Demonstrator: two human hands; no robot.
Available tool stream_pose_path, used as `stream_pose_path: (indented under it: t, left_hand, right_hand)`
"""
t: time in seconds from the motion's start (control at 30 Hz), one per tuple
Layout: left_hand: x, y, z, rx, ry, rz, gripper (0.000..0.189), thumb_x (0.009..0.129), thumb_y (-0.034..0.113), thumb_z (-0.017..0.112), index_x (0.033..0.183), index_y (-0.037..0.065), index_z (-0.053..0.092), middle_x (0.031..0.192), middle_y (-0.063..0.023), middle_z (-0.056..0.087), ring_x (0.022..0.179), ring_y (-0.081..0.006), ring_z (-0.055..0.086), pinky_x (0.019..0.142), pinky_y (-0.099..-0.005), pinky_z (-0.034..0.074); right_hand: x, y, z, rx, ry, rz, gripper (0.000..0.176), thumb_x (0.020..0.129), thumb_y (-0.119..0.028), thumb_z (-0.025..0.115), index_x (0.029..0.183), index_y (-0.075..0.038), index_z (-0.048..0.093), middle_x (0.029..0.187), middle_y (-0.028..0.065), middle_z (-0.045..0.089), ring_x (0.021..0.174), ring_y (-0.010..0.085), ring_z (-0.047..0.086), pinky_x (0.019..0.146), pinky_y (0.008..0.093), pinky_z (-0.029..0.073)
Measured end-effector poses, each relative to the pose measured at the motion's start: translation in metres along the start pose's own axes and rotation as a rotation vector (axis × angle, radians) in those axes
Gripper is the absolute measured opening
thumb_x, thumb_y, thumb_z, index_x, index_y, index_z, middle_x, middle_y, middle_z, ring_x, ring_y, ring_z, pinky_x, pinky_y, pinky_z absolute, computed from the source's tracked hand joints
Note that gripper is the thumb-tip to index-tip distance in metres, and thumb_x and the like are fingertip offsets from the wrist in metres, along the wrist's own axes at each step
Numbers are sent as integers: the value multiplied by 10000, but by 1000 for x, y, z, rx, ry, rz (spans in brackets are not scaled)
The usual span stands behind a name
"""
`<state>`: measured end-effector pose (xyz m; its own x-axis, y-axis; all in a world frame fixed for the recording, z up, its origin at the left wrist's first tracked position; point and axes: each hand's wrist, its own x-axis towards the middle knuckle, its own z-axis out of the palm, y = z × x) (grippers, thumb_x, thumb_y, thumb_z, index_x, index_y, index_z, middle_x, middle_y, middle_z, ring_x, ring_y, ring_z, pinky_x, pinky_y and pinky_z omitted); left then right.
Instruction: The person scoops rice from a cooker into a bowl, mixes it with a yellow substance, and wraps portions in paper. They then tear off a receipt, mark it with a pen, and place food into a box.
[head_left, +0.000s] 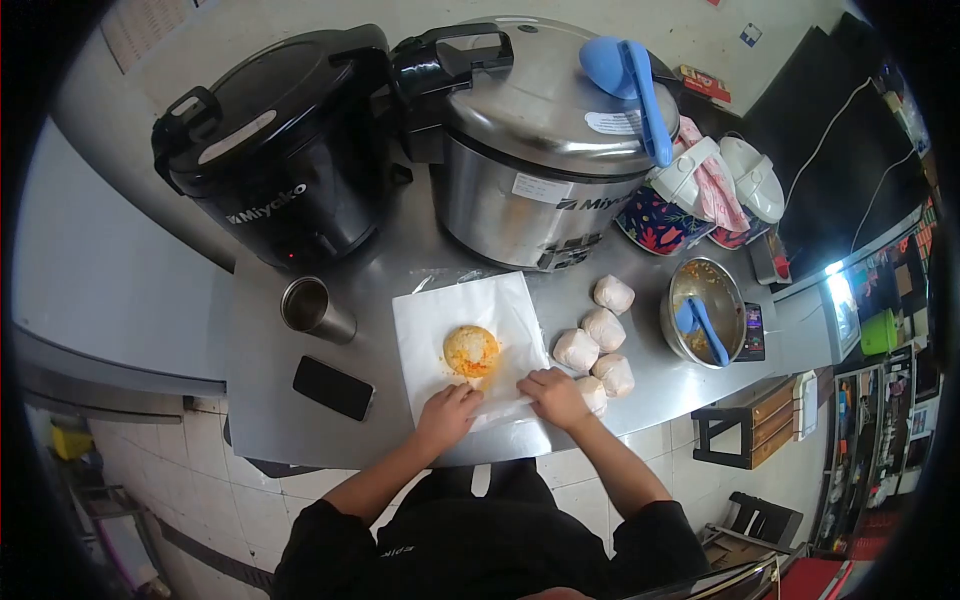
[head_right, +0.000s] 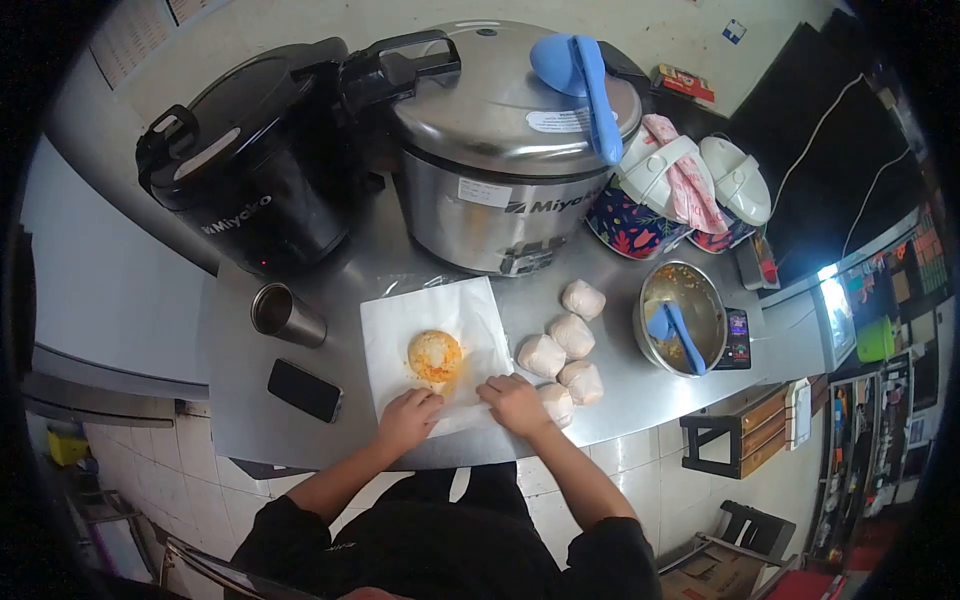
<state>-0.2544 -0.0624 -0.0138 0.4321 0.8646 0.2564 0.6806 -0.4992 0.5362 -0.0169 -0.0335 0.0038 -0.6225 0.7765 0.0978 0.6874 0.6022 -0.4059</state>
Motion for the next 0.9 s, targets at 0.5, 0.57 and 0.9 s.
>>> stream_pose_path:
  t: [0.5, 0.57, 0.9]
  left_hand:
    - [-13, -71, -11, -454, 207, -647, 171, 849, 194, 601, 913, 38, 633, 867, -127, 632, 815, -253, 612, 678, -321, 471]
    - [5, -71, -10, -381, 209, -844, 188, 850, 194, 601, 961, 43, 621, 859, -134, 633, 805, -272, 611, 679, -337, 475]
    - [15, -20, -3, 242, -175, 86, 504, 829, 275, 564, 1294, 117, 448, 1374, -42, 402, 1271, -199, 368, 1045, -448, 266]
  right_hand:
    - [17, 33, 21, 630, 93, 517, 140, 857, -152, 565, 865, -20, 613, 803, 171, 628, 704, 360, 607, 596, 373, 459]
    - [33, 30, 37, 142, 208, 571, 167, 859, -198, 571, 803, -42, 559, 722, 114, 616, 535, 302, 585, 513, 412, 440]
    - [141, 71, 8, 34, -34, 99, 467, 667, -268, 742, 1042, -64, 552, 1019, 143, 565, 1002, 323, 533, 852, 411, 427]
